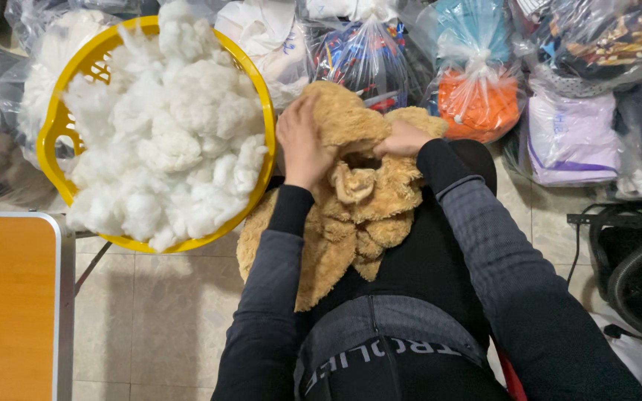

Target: The person sits on the floor and repeatedly takes handfuls of white stuffing from a yellow basket, then inserts and compresses the stuffing into a brown plush toy held on their lap. The person adjusts the toy and continues stuffing it throughout the clip.

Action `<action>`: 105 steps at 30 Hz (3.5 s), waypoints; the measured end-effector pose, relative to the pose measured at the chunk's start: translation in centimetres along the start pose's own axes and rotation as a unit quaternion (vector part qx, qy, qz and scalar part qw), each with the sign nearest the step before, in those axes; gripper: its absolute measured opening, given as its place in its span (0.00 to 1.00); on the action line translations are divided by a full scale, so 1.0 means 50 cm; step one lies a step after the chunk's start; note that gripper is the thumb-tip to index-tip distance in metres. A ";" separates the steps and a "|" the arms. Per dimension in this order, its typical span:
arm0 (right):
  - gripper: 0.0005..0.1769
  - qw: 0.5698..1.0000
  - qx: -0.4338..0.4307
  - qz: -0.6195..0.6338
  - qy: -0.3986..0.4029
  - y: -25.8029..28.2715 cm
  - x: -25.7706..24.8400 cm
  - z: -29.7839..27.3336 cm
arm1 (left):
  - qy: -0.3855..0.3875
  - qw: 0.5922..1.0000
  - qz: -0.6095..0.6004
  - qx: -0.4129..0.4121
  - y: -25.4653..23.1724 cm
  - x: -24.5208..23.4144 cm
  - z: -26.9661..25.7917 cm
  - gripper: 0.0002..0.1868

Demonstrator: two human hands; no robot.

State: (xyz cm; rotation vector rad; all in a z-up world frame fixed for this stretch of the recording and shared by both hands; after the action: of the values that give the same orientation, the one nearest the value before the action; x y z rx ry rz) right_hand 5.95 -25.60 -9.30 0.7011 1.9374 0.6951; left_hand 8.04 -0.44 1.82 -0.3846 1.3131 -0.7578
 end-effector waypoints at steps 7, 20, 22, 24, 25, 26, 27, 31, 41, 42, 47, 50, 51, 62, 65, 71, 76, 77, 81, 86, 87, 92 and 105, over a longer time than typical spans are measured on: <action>0.26 0.987 -0.079 0.123 -0.070 -0.005 0.009 0.037 | 0.031 0.977 0.150 0.149 -0.052 0.069 -0.127 0.37; 0.29 0.992 -0.064 0.103 -0.017 0.048 -0.008 -0.002 | 0.064 0.981 0.184 0.005 -0.027 0.085 -0.065 0.36; 0.30 0.989 -0.086 0.119 -0.015 0.052 -0.012 -0.008 | 0.033 0.986 0.166 0.007 -0.035 0.086 -0.062 0.27; 0.32 0.975 -0.155 0.161 0.010 0.071 -0.022 -0.016 | 0.035 0.986 0.161 -0.002 -0.041 0.092 -0.049 0.18; 0.33 0.986 -0.110 0.126 0.017 0.068 -0.030 -0.018 | 0.050 0.985 0.165 -0.013 -0.041 0.097 -0.037 0.14; 0.34 0.994 -0.063 0.090 0.024 0.068 -0.039 -0.022 | 0.064 0.983 0.169 -0.024 -0.040 0.102 -0.024 0.09; 0.35 0.998 -0.018 0.054 0.031 0.071 -0.047 -0.027 | 0.065 0.984 0.164 -0.024 -0.039 0.103 -0.011 0.09; 0.50 0.928 -0.090 -0.301 -0.199 0.158 -0.103 -0.055 | 0.089 0.987 0.126 -0.034 -0.023 0.118 0.034 0.08; 0.15 0.807 -0.233 -0.456 -0.294 0.169 -0.014 -0.055 | 0.097 0.987 0.116 -0.059 -0.009 0.170 0.061 0.14; 0.14 0.820 -0.237 -0.429 -0.297 0.154 -0.018 -0.043 | 0.084 0.990 0.104 -0.048 -0.014 0.165 0.051 0.13; 0.15 0.918 -0.270 -0.195 -0.218 0.076 -0.039 0.019 | 0.039 0.998 0.039 -0.014 -0.037 0.136 -0.002 0.11; 0.18 0.925 -0.280 -0.162 -0.198 0.055 -0.029 0.042 | 0.013 0.998 0.061 0.024 -0.034 0.108 -0.024 0.08; 0.18 0.928 -0.278 -0.157 -0.193 0.047 -0.024 0.047 | 0.015 0.997 0.069 0.013 -0.025 0.105 -0.029 0.08; 0.16 0.948 -0.233 -0.120 -0.180 0.031 0.013 0.037 | 0.019 0.995 0.007 -0.093 0.029 0.145 -0.036 0.55; 0.17 0.971 -0.193 -0.073 -0.122 0.032 0.011 0.036 | 0.051 0.992 0.009 -0.112 0.025 0.133 -0.011 0.70; 0.18 0.962 -0.244 -0.036 -0.112 -0.009 0.024 0.034 | 0.243 0.948 -0.029 -0.202 0.042 0.126 0.009 0.57; 0.22 0.970 -0.217 0.102 -0.032 -0.106 0.087 0.034 | 0.394 0.886 -0.035 -0.240 0.081 0.136 -0.017 0.27; 0.22 0.974 -0.208 0.091 -0.017 -0.119 0.095 0.029 | 0.421 0.872 -0.056 -0.243 0.084 0.142 -0.027 0.25; 0.22 0.976 -0.160 0.149 -0.007 -0.112 0.107 0.021 | 0.342 0.885 -0.105 -0.298 0.104 0.157 -0.076 0.30; 0.23 0.988 -0.108 0.090 -0.067 -0.012 0.075 0.002 | 0.146 0.949 -0.172 -0.220 0.090 0.131 -0.095 0.53; 0.24 0.993 -0.080 0.048 -0.073 0.000 0.070 -0.003 | 0.121 0.961 -0.138 -0.206 0.086 0.126 -0.095 0.55; 0.33 0.951 -0.261 -0.034 -0.164 0.091 0.031 -0.025 | 0.018 0.995 -0.055 -0.078 0.051 0.076 -0.108 0.40; 0.17 0.888 -0.268 -0.269 -0.260 0.142 0.010 -0.039 | 0.059 0.972 0.211 0.078 -0.003 0.122 -0.084 0.16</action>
State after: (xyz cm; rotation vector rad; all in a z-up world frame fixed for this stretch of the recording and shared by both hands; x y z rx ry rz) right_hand 5.35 -20.79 -3.75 -0.0229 1.2588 0.5716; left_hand 4.38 -4.09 -3.50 0.0706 1.3757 -0.5232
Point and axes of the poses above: each hand's wrist, its own z-axis towards the middle knuckle, its own x-axis out of the palm, y = z × x, the point moved 5 cm from there along z, towards the middle knuckle, and after that the axes turned 14 degrees about -x, right-handed, at the moved point
